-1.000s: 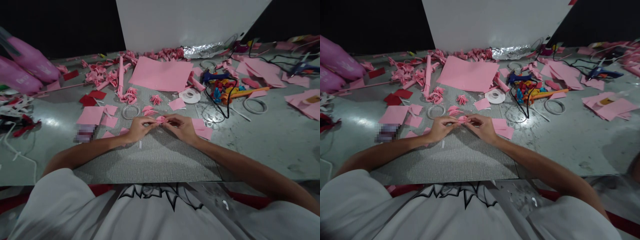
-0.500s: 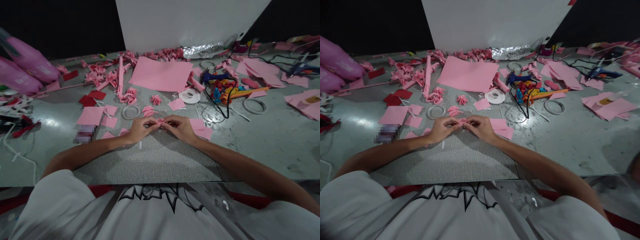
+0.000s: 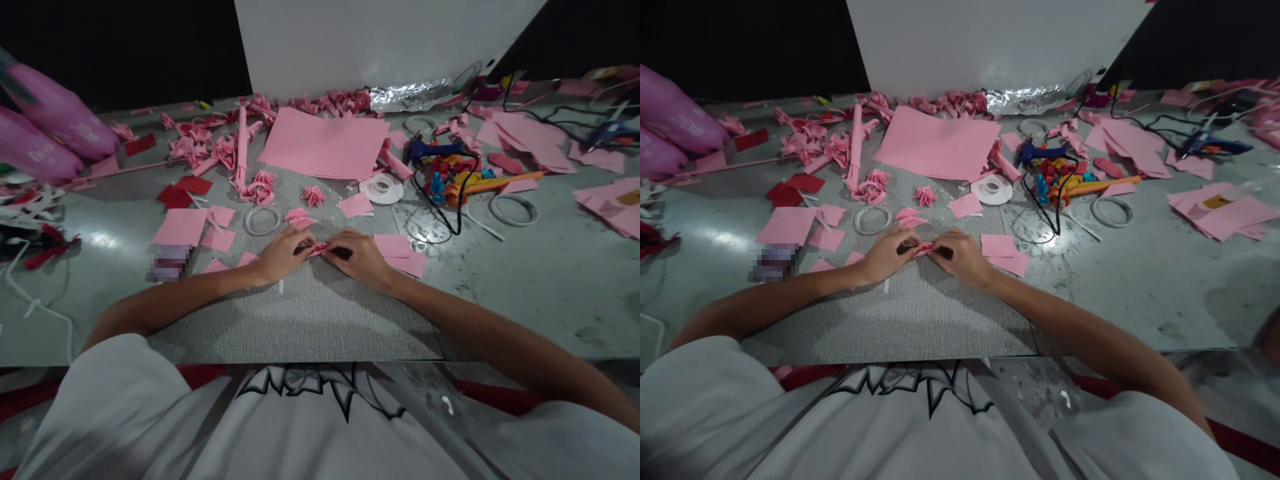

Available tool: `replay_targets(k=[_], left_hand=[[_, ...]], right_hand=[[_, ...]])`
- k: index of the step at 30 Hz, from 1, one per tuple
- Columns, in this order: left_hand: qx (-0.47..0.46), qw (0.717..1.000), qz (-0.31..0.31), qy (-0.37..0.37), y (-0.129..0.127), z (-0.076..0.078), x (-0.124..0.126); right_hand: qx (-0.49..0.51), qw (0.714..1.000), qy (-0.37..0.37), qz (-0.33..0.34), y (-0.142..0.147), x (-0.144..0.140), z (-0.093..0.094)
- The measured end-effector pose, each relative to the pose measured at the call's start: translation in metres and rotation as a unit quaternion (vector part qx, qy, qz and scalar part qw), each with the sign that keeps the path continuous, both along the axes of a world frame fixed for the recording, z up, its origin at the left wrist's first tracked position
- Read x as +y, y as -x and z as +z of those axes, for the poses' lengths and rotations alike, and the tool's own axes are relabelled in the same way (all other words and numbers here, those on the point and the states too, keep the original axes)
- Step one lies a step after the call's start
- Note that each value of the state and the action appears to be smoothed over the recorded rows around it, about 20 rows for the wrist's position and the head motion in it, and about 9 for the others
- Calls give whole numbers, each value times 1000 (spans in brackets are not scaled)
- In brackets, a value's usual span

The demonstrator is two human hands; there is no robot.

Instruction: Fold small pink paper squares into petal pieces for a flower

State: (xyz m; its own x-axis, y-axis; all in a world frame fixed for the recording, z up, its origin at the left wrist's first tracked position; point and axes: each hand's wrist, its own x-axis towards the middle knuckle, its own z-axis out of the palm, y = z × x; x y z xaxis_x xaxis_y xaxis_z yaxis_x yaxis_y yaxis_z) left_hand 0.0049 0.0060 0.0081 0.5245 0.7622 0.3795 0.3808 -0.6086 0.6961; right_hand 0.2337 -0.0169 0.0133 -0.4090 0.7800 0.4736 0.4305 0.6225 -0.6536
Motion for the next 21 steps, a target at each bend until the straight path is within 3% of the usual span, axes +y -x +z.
replay_targets(k=[3,10,21], left_hand=[[33,998,-30,-40,0,0,2],[27,997,-50,-53,-2,1,-2],[22,999,-24,5,2,2,0]], right_hand=[[-46,998,-32,3,-2,0,-1],[-97,994,-33,28,-6,0,-1],[-91,996,-5,20,-5,2,0]])
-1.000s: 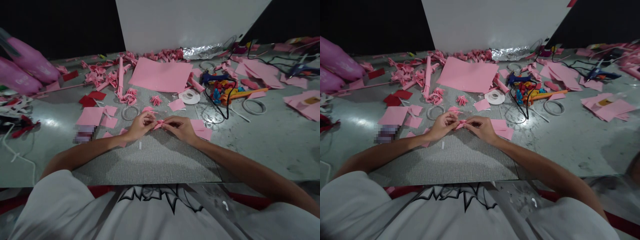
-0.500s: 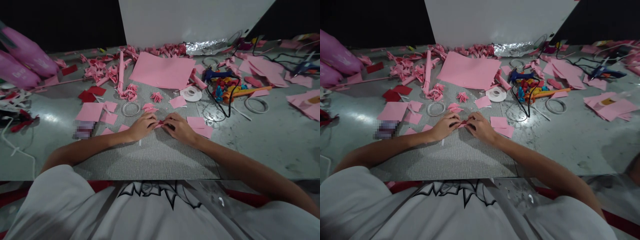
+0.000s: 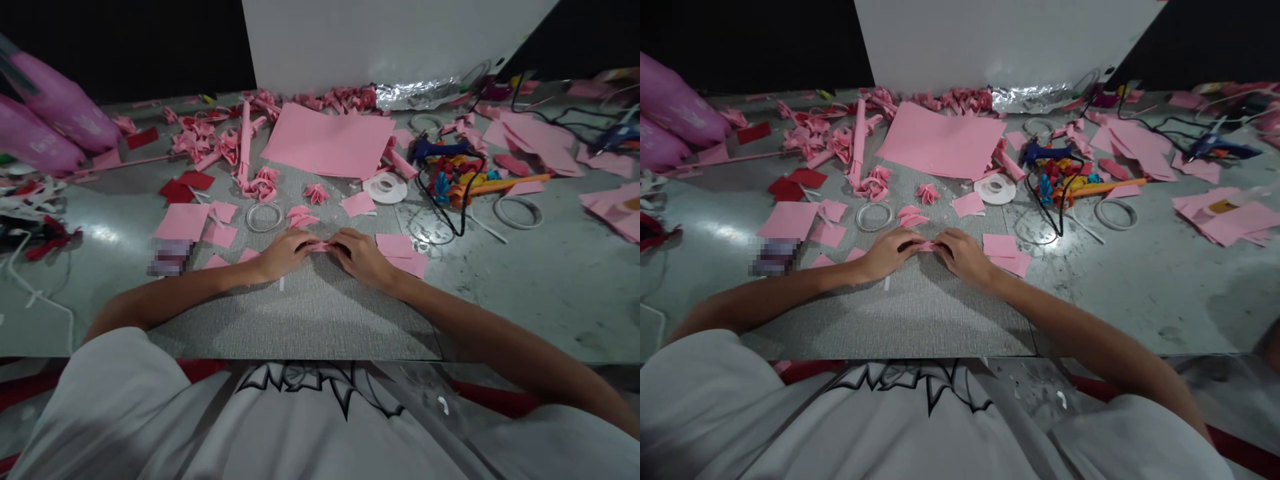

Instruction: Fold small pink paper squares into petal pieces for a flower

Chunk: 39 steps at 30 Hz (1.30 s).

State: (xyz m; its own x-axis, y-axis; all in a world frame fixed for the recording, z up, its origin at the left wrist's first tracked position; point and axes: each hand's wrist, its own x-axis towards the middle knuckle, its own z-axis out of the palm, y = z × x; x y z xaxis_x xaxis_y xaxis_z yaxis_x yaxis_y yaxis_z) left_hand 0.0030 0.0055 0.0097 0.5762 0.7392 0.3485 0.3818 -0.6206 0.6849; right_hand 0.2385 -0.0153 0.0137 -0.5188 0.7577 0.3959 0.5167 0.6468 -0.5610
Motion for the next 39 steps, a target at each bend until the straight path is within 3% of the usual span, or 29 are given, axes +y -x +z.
replay_targets(k=[6,24,39], left_hand=[[-19,1000,-3,1,-3,3,-2],[50,999,5,-10,-7,1,3],[96,995,-7,-13,-8,2,2]], right_hand=[[13,1000,4,-25,5,-3,-1],[-42,997,7,-62,7,2,-4],[-12,992,88,-91,8,6,2]])
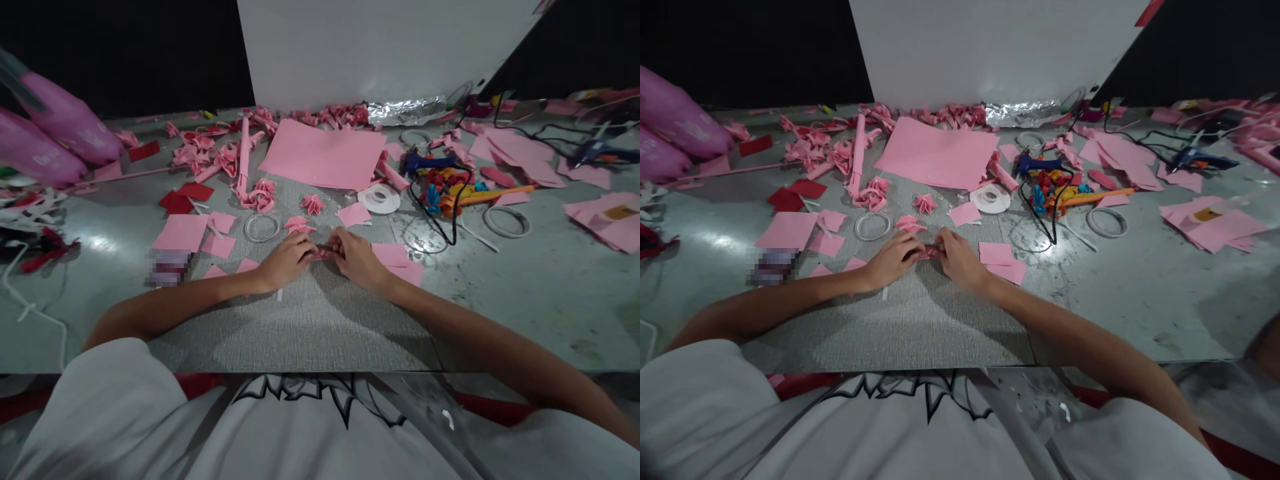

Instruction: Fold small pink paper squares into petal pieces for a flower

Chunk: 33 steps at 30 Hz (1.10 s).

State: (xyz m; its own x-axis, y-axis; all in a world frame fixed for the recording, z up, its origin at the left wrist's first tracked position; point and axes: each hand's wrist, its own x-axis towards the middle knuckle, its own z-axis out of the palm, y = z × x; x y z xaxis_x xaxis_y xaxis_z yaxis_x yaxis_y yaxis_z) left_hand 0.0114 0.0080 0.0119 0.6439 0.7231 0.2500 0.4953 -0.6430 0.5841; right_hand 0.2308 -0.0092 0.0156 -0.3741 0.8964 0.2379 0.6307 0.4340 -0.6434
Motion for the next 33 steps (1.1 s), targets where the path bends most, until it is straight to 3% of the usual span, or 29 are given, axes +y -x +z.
replay_targets(k=[9,33], left_hand=[[4,1000,3,-12,1,-3,1],[-10,1000,-9,16,2,-1,-4]], right_hand=[[46,998,23,46,-16,6,13],[51,992,-45,105,-11,-4,3]])
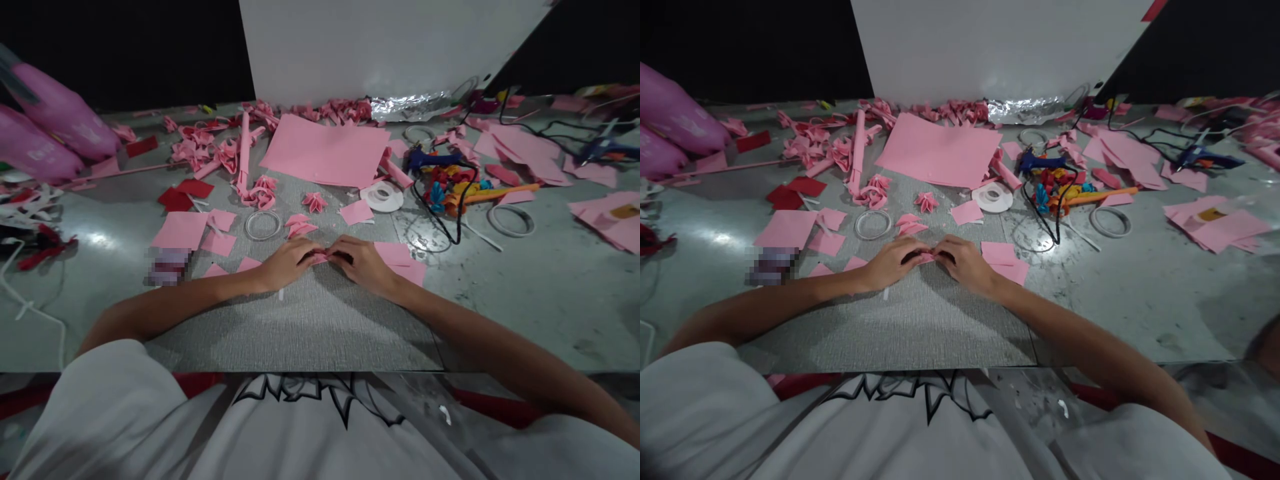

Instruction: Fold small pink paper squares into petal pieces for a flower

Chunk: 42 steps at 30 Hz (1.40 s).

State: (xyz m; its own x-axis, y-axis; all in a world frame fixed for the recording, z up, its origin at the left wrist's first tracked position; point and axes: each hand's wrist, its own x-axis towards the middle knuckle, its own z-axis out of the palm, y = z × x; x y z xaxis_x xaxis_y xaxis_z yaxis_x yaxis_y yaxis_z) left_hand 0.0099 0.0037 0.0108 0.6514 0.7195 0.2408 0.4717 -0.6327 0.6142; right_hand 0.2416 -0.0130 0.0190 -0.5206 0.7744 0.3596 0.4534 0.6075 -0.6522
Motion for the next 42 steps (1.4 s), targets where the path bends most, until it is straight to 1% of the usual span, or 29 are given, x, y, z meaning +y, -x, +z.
replay_targets(k=[3,8,13,22,31,36,40,42], left_hand=[[3,1000,-5,4,0,1,0],[-10,1000,-20,1,1,3,0],[-4,1000,-15,4,0,3,1],[14,999,19,24,1,2,0],[19,999,14,47,0,6,2],[17,999,5,33,0,6,3],[28,999,-33,5,0,6,4],[35,998,-41,-15,0,6,5]], right_hand=[[-19,1000,-10,-4,1,-3,1],[-44,999,-6,-14,3,-6,3],[-54,998,3,-34,6,-7,5],[-36,997,14,-63,10,-4,2],[-33,998,9,-56,8,-3,1],[-40,997,9,-67,8,-3,0],[-41,997,17,-68,9,-2,1],[-40,996,20,-71,8,-2,1]])
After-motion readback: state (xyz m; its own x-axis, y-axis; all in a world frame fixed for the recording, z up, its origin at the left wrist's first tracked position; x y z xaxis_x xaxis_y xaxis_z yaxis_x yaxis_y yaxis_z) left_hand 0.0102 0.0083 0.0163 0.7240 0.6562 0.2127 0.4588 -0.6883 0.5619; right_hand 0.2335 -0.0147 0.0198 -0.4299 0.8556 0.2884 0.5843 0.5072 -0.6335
